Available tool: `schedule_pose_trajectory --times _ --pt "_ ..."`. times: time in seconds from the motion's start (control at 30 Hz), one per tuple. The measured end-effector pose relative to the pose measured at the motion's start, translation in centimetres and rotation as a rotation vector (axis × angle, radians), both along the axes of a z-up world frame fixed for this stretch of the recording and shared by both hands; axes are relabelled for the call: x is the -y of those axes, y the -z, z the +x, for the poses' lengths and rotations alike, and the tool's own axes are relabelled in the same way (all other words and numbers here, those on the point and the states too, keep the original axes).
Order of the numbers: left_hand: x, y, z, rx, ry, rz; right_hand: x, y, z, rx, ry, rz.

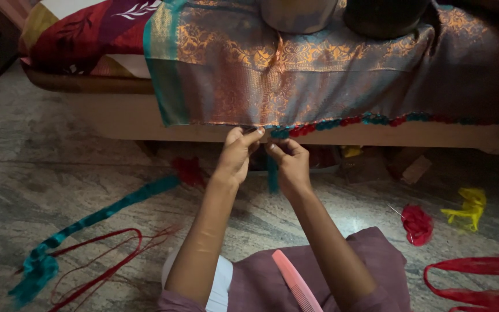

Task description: The person is tying decorative tassels onto the border of a saree.

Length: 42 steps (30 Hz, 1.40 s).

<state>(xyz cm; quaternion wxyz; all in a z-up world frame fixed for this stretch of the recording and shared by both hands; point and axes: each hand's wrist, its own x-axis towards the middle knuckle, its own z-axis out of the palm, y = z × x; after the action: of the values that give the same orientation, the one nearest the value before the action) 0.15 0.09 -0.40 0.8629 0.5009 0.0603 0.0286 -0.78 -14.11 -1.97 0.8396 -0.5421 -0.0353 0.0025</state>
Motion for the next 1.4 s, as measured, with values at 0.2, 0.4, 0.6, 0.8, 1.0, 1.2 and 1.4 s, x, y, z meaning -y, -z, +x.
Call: schedule_pose_trajectory --times 0.2,0.4,0.6,0.8,1.0,1.2,1.4 --pt "-0.1 0.6 0.2 0.037 0.010 -0.038 -0.1 -0.3 -0.1 -0.026 -0.006 -0.006" --pt "-0.1 0.1 0.2 0.033 0.007 -0.066 -0.4 0.4 0.4 -0.004 -0.044 0.073" --pt "-0.3 -0.1 0.0 0.065 -0.005 0.006 -0.4 0.2 0.4 -0.013 -0.022 0.031" --pt "-0.4 -0.9 -0.2 0.055 -0.004 0.030 -0.5 -1.6 -0.5 -0.007 -0.030 0.026" --pt "-0.1 -0.9 0.0 0.082 -0.043 0.053 -0.4 -0.3 0.2 0.014 -0.009 -0.003" --pt "-0.2 -0.8 0.2 0.055 -0.057 0.061 -0.3 0.0 0.4 -0.002 -0.008 0.011" --pt "-0.2 0.1 0.8 0.065 -0.042 0.007 -0.5 -1.9 -0.5 0.054 -0.034 0.050"
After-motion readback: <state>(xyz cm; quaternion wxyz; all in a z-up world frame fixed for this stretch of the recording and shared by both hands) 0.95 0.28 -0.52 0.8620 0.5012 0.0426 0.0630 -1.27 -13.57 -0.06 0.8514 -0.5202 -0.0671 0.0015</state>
